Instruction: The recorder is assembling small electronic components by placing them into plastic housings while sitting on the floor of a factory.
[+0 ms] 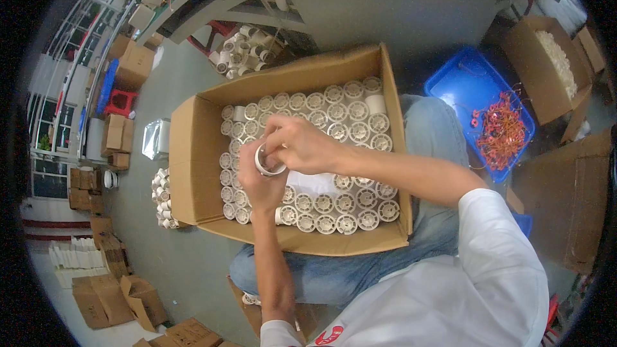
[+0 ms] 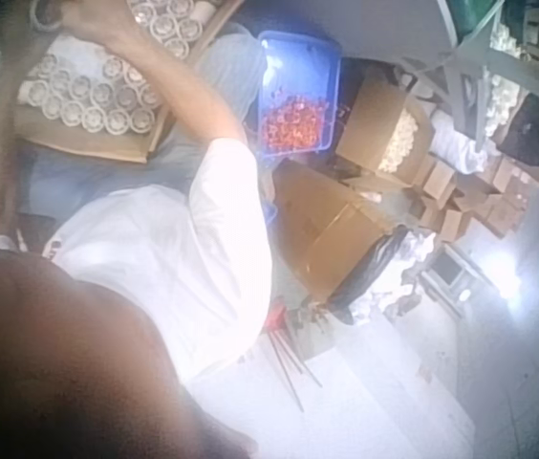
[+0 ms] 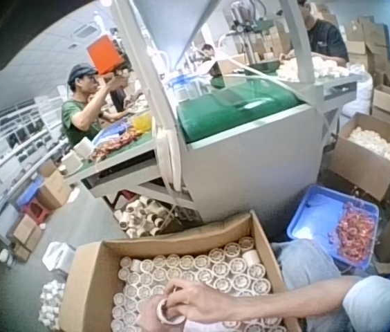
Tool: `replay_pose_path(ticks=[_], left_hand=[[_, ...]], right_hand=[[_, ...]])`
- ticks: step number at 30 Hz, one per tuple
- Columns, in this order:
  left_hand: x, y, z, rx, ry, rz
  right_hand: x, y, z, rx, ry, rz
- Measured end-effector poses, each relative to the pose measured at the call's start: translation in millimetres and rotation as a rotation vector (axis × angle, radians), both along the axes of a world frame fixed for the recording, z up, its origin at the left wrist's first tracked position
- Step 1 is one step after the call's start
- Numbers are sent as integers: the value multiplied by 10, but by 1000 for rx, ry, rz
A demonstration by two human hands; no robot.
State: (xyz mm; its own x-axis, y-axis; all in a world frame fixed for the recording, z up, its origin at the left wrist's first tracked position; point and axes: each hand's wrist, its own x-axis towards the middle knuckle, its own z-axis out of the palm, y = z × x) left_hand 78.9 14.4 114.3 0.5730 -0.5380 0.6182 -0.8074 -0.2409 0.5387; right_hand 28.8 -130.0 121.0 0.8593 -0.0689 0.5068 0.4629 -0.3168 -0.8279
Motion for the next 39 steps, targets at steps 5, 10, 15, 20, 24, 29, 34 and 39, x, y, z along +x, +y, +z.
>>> replay_pose_path(ticks=[5,10,15,20,24,29,34,39], left_hand=[[96,-16,-74,-83,114,-10],[94,-37,-161,-167,302,1],[143,-52,-328,-222,343,-66],[182,-232,-315,-114,484,-39],[236,-134,-938,524,251,-102],[46,-155,-1232,948,123,-66],[13,-219,-1129,980,145,-109],[14,-226,-1231,891,151,-144]], right_hand=[[-12,-34,141,-139,94,-56],[-150,-135,308,-242,59,-146],[-112,-64,209,-450,-60,-83],[-9,-683,639,-297,-377,-463],[253,-1497,1164,220,-635,-722],[1208,-2591,1506,-159,-653,-1272],[1810,-2824,1747,-300,-393,-1132],[1864,-3004,1468,-447,-176,-874]])
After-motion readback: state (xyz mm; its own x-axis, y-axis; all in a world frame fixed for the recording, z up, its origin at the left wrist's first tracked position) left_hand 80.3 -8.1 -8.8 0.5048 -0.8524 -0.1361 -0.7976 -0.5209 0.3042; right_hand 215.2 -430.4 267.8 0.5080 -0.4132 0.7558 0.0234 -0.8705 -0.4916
